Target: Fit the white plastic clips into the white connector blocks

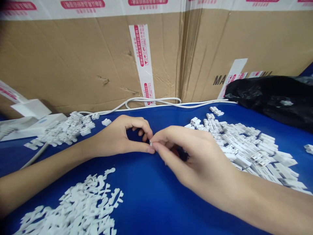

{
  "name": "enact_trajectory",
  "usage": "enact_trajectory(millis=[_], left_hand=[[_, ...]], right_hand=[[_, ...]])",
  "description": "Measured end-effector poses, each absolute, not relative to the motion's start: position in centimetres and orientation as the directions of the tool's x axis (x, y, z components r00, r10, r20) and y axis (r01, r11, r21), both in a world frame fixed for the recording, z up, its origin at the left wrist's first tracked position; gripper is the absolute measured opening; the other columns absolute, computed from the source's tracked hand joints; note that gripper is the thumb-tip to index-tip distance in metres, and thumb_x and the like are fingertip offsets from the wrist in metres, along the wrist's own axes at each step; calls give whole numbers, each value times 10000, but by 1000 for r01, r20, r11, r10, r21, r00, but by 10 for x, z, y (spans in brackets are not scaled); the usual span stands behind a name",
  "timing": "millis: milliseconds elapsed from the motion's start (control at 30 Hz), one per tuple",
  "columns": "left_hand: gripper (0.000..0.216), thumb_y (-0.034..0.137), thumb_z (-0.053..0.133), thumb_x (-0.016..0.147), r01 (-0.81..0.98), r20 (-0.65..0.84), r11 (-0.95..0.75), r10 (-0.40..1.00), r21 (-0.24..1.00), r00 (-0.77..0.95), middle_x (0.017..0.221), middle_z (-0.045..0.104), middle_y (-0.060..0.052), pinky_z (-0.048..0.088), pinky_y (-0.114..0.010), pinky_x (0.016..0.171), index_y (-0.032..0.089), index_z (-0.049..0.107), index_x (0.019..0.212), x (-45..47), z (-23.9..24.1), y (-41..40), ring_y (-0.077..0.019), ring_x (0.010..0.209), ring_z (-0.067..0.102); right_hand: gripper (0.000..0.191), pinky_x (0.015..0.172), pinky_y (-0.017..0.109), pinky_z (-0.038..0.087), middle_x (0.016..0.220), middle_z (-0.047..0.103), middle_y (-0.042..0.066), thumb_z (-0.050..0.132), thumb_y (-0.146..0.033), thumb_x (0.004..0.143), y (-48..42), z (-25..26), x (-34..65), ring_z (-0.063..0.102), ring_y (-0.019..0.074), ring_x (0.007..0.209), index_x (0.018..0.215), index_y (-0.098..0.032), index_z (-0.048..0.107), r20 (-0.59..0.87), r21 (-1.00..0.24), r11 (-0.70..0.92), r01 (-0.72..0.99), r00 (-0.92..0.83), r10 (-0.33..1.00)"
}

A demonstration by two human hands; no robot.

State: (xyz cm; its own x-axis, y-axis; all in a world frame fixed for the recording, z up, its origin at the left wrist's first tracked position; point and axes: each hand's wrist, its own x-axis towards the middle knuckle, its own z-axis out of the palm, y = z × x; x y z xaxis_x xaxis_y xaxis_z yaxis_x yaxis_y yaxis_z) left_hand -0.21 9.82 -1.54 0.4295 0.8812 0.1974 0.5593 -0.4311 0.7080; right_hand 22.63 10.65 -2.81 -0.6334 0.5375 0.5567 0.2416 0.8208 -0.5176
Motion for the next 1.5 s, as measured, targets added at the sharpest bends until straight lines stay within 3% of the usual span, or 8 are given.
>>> enact_trajectory(millis=[133,367,800,1000,1500], left_hand=[[260,387,876,730,569,206,-446,876,690,436,732,665,1,443,-276,707,174,732,772,2,-14,96,-143,740,595],[262,372,904,700,568,227,-473,863,674,450,743,666,7,435,-269,698,183,738,778,0,-16,98,-138,740,595],[260,370,895,711,567,217,-464,867,680,448,746,672,3,439,-271,693,174,733,765,-2,-16,98,-137,742,600],[250,364,892,713,559,226,-465,867,686,444,737,670,7,423,-273,679,172,742,770,-3,-18,98,-134,739,596],[248,361,888,730,555,211,-458,867,695,451,750,665,7,424,-276,696,167,745,787,-4,-17,98,-133,747,594]], right_hand=[[173,531,243,549,728,729,0,612,-320,987,111,-28,226,657,135,565,918,-232,744,487,-629,736,252,-610,625],[177,583,244,541,761,721,2,598,-265,987,114,-31,226,655,138,613,895,-240,747,525,-518,819,249,-664,534],[191,636,255,576,926,755,57,625,-181,951,113,-29,225,702,173,760,1007,-241,798,469,-508,825,247,-724,506],[250,767,262,590,1011,759,44,585,-153,976,115,-32,227,724,174,875,1038,-263,801,518,-474,847,240,-702,489],[156,729,242,577,970,768,37,645,-184,951,118,-32,229,723,158,819,941,-233,792,517,-467,852,237,-708,481]])
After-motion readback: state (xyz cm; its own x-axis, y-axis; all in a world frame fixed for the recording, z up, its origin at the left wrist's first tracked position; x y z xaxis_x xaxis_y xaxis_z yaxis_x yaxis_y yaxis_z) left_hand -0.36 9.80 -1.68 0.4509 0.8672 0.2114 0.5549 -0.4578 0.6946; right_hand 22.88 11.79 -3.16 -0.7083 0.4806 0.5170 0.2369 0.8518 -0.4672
